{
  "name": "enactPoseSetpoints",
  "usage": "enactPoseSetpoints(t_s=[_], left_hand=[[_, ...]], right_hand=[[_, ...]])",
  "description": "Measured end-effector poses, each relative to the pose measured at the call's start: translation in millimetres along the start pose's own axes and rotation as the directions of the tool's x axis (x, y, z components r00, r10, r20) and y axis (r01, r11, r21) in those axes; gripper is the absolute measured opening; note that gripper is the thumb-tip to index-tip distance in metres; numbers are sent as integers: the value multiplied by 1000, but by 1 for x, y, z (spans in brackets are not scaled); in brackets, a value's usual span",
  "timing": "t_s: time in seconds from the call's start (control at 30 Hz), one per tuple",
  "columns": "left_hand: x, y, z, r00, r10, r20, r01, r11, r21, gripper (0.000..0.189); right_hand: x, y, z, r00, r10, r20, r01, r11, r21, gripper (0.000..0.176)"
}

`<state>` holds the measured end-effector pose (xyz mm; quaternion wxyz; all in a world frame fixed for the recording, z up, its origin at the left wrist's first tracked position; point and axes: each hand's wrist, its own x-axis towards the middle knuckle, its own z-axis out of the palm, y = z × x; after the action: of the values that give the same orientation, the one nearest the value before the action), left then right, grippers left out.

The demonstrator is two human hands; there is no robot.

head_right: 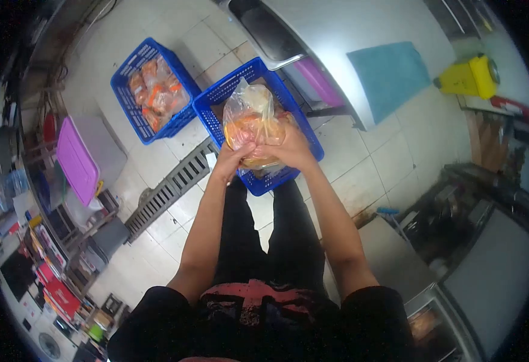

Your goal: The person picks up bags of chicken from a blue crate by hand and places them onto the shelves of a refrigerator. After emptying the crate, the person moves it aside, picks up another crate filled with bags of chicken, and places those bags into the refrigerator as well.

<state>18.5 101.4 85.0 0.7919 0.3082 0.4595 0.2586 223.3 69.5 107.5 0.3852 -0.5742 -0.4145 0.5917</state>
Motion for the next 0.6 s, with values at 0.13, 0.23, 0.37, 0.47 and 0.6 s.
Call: enactPoseSetpoints(t_s=[0.13, 0.23, 0.37, 0.47, 0.6], left_hand=[[-8, 11, 15, 997, 66, 34, -65, 998, -21, 51], [-25, 34, 35, 988, 85, 129, -75, 994, -84, 49], [-30, 59, 60, 950, 82, 302, -103, 993, 55, 43], [-27, 78, 81, 801, 21, 598, -317, 862, 395, 50], [-59, 120, 131, 470, -367, 802, -183, 849, 496, 82]], right_hand=[[-37, -22, 16, 915, -162, -369, 54, 957, -287, 67], [-69, -52, 30, 865, -64, -498, 28, 996, -79, 63], [-101, -50, 38, 784, -76, -616, 215, 964, 155, 57], [-144, -55, 34, 638, -132, -759, 311, 946, 97, 54], [-260, -83, 36, 361, -121, -925, 504, 860, 84, 62]])
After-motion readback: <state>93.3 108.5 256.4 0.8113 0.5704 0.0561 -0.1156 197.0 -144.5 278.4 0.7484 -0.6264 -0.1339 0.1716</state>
